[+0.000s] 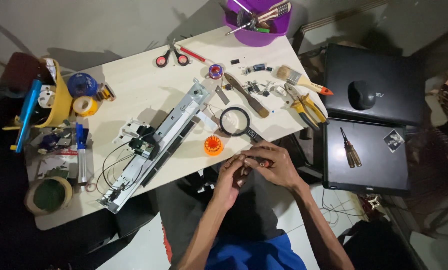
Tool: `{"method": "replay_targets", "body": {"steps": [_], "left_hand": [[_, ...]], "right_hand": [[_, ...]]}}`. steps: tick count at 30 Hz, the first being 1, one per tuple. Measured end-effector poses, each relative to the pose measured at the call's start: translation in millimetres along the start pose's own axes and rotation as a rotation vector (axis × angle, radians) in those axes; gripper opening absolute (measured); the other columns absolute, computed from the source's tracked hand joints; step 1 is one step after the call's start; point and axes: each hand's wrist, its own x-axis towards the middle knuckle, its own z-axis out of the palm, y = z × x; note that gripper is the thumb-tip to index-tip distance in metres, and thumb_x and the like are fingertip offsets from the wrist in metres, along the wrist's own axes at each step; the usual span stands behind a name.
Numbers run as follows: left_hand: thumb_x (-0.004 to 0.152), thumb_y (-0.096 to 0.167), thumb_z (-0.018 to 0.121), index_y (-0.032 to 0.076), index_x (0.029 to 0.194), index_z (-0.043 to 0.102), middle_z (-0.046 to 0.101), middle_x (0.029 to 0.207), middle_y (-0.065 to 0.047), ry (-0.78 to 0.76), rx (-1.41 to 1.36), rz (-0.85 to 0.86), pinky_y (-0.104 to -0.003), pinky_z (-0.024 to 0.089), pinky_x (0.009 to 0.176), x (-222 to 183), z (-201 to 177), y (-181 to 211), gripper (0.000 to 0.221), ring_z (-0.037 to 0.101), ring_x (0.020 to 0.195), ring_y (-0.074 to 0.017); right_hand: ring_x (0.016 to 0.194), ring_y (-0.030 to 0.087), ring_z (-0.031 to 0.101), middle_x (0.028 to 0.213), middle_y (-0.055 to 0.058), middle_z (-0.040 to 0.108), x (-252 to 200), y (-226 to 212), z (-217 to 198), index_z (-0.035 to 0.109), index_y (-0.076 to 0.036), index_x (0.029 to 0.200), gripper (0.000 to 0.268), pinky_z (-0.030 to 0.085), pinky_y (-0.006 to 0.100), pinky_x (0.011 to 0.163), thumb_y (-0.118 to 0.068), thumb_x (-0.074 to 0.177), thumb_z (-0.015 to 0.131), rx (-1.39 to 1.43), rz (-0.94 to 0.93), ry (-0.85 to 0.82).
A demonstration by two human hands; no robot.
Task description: Assembling and inspecting electronic components on a mechanical rail
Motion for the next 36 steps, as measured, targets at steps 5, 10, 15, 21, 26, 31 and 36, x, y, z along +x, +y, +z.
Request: {"method": "replay_targets", "body": {"steps": [5,10,15,21,26,31,36], "left_hand": [[0.096,0.015,0.070,0.013,0.097,0.070,0.065,0.078,0.000,0.005,0.001,0.002,-0.019,0.029,0.049,-8,4,9,0.003,0.058,0.068,-0.0128],[0.096,0.019,0.073,0.012,0.095,0.070,0.067,0.078,-0.001,0.021,0.021,-0.004,-0.020,0.029,0.050,-9,5,13,0.007,0.059,0.067,-0.0126],[0.098,0.022,0.071,0.012,0.100,0.070,0.063,0.080,0.000,-0.008,0.048,0.002,-0.017,0.028,0.049,-8,-2,13,0.011,0.059,0.068,-0.0106],[0.100,0.027,0.067,0.005,0.114,0.070,0.067,0.086,-0.006,-0.097,0.138,-0.067,-0.016,0.032,0.045,-28,-26,17,0.026,0.063,0.067,-0.0120],[0.096,0.031,0.065,0.006,0.127,0.065,0.072,0.105,-0.006,-0.230,0.209,-0.201,-0.017,0.027,0.052,-67,-79,40,0.040,0.054,0.067,-0.0051],[0.102,0.023,0.060,-0.007,0.135,0.051,0.065,0.116,-0.018,-0.447,0.035,-0.243,-0.017,0.035,0.037,-57,-198,3,0.045,0.066,0.071,-0.0097],[0.090,0.061,0.067,-0.009,0.132,0.052,0.057,0.085,-0.011,-0.666,0.041,-0.190,-0.018,0.023,0.038,-83,-152,56,0.083,0.032,0.044,-0.0059]], "right_hand": [[0.083,0.032,0.076,0.087,0.016,0.075,-9,20,7,0.082,-0.005,0.103,0.015,0.060,0.042,0.072,-0.007,0.088,0.080,0.060,-0.034,0.058],[0.081,0.031,0.075,0.086,0.017,0.075,-11,27,10,0.082,-0.005,0.101,0.014,0.058,0.041,0.071,-0.006,0.088,0.080,0.080,-0.048,0.085],[0.069,0.027,0.073,0.083,0.014,0.075,0,10,10,0.084,-0.008,0.097,0.014,0.055,0.034,0.059,-0.008,0.083,0.085,0.010,0.005,0.112],[0.054,0.026,0.063,0.085,0.014,0.074,18,28,-20,0.080,-0.010,0.094,0.015,0.048,0.034,0.050,-0.013,0.082,0.087,-0.289,0.069,0.162],[0.050,0.010,0.052,0.096,0.002,0.071,38,52,-49,0.078,-0.009,0.095,0.013,0.047,0.027,0.053,-0.022,0.095,0.081,-0.644,0.001,0.109],[0.057,0.014,0.065,0.096,0.000,0.068,60,64,-51,0.081,-0.013,0.105,0.012,0.045,0.031,0.048,-0.021,0.097,0.077,-0.718,-0.032,0.012],[0.072,0.023,0.068,0.102,-0.004,0.069,73,67,-46,0.080,-0.023,0.109,0.018,0.050,0.040,0.047,-0.018,0.093,0.074,-0.849,0.078,-0.187]]}}
